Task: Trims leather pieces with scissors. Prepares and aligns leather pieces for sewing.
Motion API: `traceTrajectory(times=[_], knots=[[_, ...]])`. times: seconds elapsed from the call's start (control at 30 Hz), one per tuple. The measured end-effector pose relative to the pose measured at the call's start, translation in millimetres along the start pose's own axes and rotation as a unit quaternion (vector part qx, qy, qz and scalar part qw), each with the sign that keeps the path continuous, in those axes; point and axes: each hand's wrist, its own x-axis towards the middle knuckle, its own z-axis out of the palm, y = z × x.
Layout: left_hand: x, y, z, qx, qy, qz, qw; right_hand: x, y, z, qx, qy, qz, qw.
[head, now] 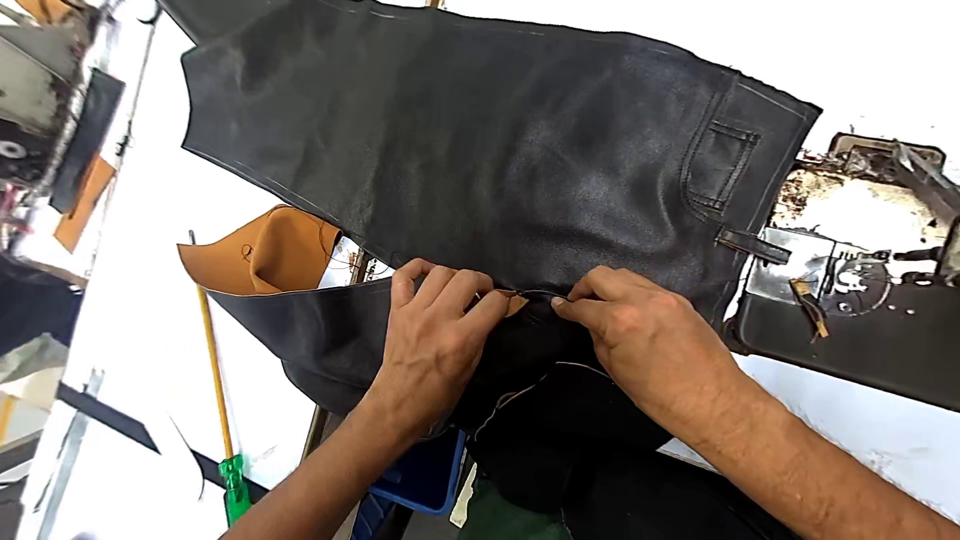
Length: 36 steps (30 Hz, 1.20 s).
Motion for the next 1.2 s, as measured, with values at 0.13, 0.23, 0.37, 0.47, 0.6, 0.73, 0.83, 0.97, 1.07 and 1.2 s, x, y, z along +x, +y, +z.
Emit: traceTrajectory(times=[0.13, 0.23, 0.37, 0.47, 0.6, 0.73, 0.83, 0.97, 1.07, 1.2], knots=[[-6, -11, 11, -0.065, 0.027, -0.003, 0.998, -1, 1, 1, -0.003, 0.007, 0.000, 1.000], [-3, -15, 7, -0.120, -0.022, -0.063, 0.991, -2, 0, 2, 0.003, 0.015, -0.002, 1.000], [-12, -9, 7, -0.077, -0.006, 0.045, 0.996, -5, 1, 4, 0.012, 0.030, -0.002, 0.999], [-16, -12, 14, -0.096, -0.002, 0.017, 0.995, -7, 2, 5, 0.014, 0.038, -0.006, 0.999], [-5, -14, 11, -0.160, -0.049, -0.122, 0.978, -8, 2, 4, 0.015, 0.034, -0.004, 0.999], [10, -17, 2, -0.151, -0.131, -0.207, 0.958, -7, 2, 2, 0.007, 0.025, -0.011, 1.000], [24, -19, -2, -0.146, -0.197, -0.256, 0.935, -6, 1, 1, -0.005, 0.017, -0.020, 1.000], [42, -21, -7, -0.134, -0.267, -0.289, 0.909, -4, 1, -1, -0.028, 0.004, -0.035, 0.999], [50, -25, -9, -0.133, -0.297, -0.298, 0.897, -3, 1, -3, -0.031, -0.003, -0.041, 0.999], [64, -35, -8, -0.159, -0.342, -0.316, 0.871, -3, 0, -4, -0.026, -0.004, -0.039, 0.999]])
